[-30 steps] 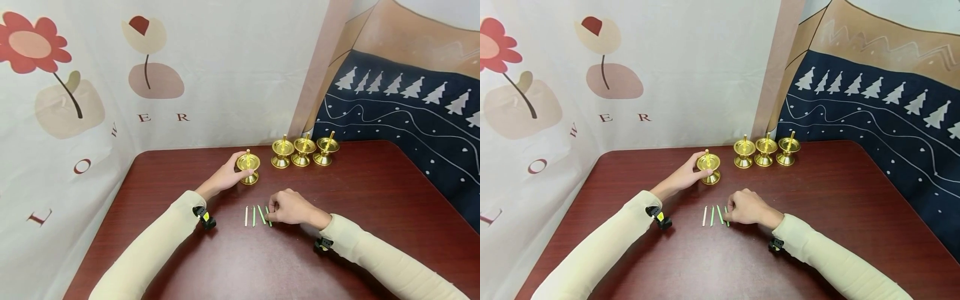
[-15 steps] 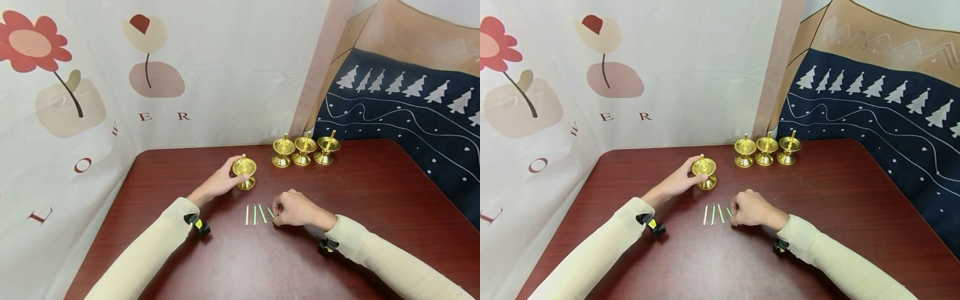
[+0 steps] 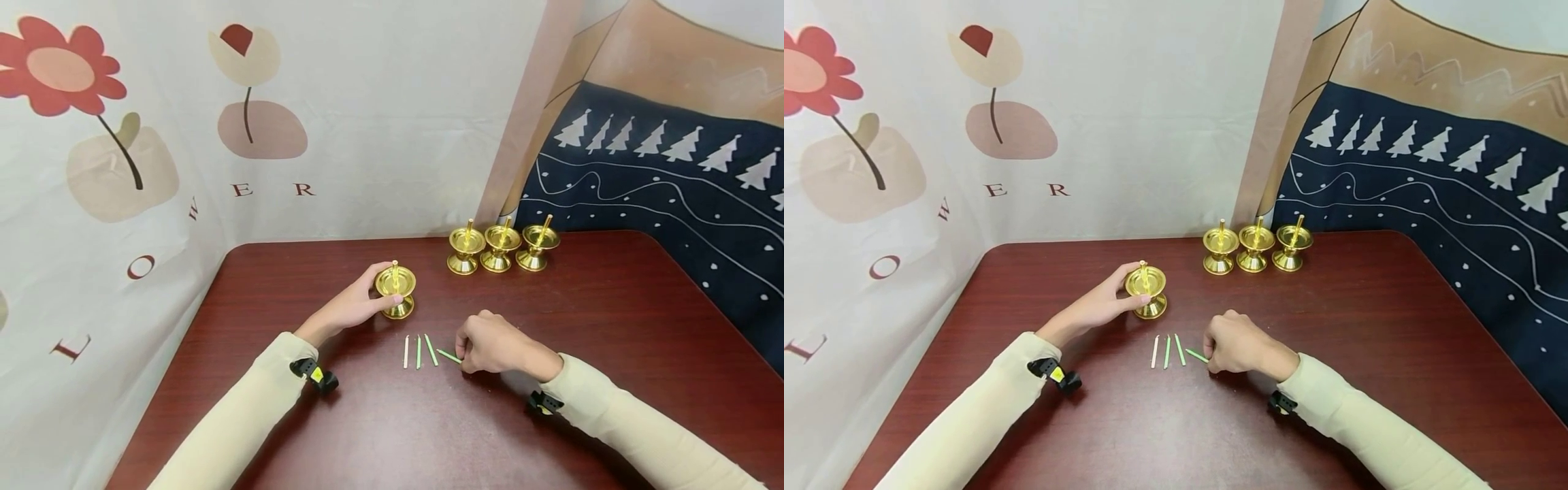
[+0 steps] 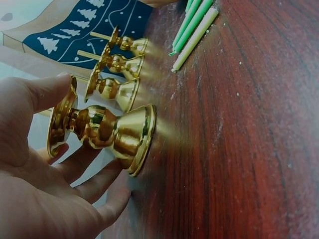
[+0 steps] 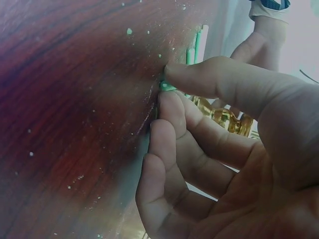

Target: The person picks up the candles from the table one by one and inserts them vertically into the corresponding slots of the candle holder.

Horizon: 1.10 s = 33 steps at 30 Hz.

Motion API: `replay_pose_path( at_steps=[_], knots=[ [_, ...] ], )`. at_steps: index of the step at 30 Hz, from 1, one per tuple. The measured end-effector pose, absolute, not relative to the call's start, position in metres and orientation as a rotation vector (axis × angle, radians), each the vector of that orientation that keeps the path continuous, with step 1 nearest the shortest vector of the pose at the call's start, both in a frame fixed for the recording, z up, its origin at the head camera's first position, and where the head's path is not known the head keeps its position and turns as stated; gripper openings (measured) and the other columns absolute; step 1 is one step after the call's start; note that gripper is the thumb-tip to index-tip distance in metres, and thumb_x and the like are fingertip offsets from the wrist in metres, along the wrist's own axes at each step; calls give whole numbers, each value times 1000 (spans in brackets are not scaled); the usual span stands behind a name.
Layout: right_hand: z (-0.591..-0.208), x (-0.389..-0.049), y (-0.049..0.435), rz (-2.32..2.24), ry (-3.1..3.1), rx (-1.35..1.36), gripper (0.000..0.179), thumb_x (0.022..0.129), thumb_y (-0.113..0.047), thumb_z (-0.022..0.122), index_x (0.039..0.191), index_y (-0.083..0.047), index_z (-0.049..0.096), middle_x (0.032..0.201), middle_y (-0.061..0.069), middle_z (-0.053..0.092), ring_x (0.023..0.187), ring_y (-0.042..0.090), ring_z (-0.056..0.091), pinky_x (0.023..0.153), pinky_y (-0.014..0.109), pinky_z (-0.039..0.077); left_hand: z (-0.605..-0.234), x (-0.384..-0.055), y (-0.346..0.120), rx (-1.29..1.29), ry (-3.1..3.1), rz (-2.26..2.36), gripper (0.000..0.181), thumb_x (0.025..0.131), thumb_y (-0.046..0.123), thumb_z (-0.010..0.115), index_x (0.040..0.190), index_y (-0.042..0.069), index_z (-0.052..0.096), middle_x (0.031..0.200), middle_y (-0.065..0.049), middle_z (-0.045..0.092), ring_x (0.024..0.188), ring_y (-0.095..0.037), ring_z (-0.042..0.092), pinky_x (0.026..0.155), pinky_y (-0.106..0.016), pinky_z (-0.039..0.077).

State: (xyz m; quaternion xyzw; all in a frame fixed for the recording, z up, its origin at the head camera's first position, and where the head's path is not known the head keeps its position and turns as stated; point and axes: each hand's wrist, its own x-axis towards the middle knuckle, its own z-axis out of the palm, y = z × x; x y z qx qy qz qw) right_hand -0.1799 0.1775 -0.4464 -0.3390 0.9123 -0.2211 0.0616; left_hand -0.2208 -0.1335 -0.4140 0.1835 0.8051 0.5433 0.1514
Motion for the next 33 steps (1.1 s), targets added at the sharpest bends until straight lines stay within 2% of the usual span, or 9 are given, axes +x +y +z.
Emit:
replay_pose_path(
  at_steps=[4,11,17,25,33],
  knots=[
    [-461,-187,182,-682,2774,-1028,27,62,-12,83,66,-34,68,58,-24,55,60,5,53,51,29,46,-414,-219,-135,531,2310,1557,76,107,13,73,170,5,30,156,-25,55,140,-37,59,117,-45,44],
    [-409,-174,165,-756,2763,-921,22,68,-4,80,69,-23,68,60,-18,55,58,4,52,57,28,47,-416,-220,-137,541,2289,1569,76,108,13,72,170,3,28,157,-25,54,140,-36,58,118,-45,43],
    [-402,-192,156,-944,2817,-908,15,73,-5,78,75,-19,75,64,-17,61,62,1,57,63,26,49,-417,-221,-140,546,2251,1586,77,107,11,72,169,1,28,160,-26,53,142,-35,57,120,-45,41],
    [-391,-214,133,-1369,2761,-873,10,78,-5,75,82,-14,76,74,-8,70,71,11,66,68,26,54,-416,-219,-141,541,2225,1626,77,107,9,73,169,1,29,161,-25,52,144,-35,54,123,-48,36],
    [-378,-227,108,-1577,2739,-885,3,86,-7,78,86,-9,77,80,-4,73,77,14,67,74,27,54,-419,-219,-140,533,2200,1668,74,107,7,72,169,3,31,159,-25,54,146,-33,52,124,-47,36]
  ],
)
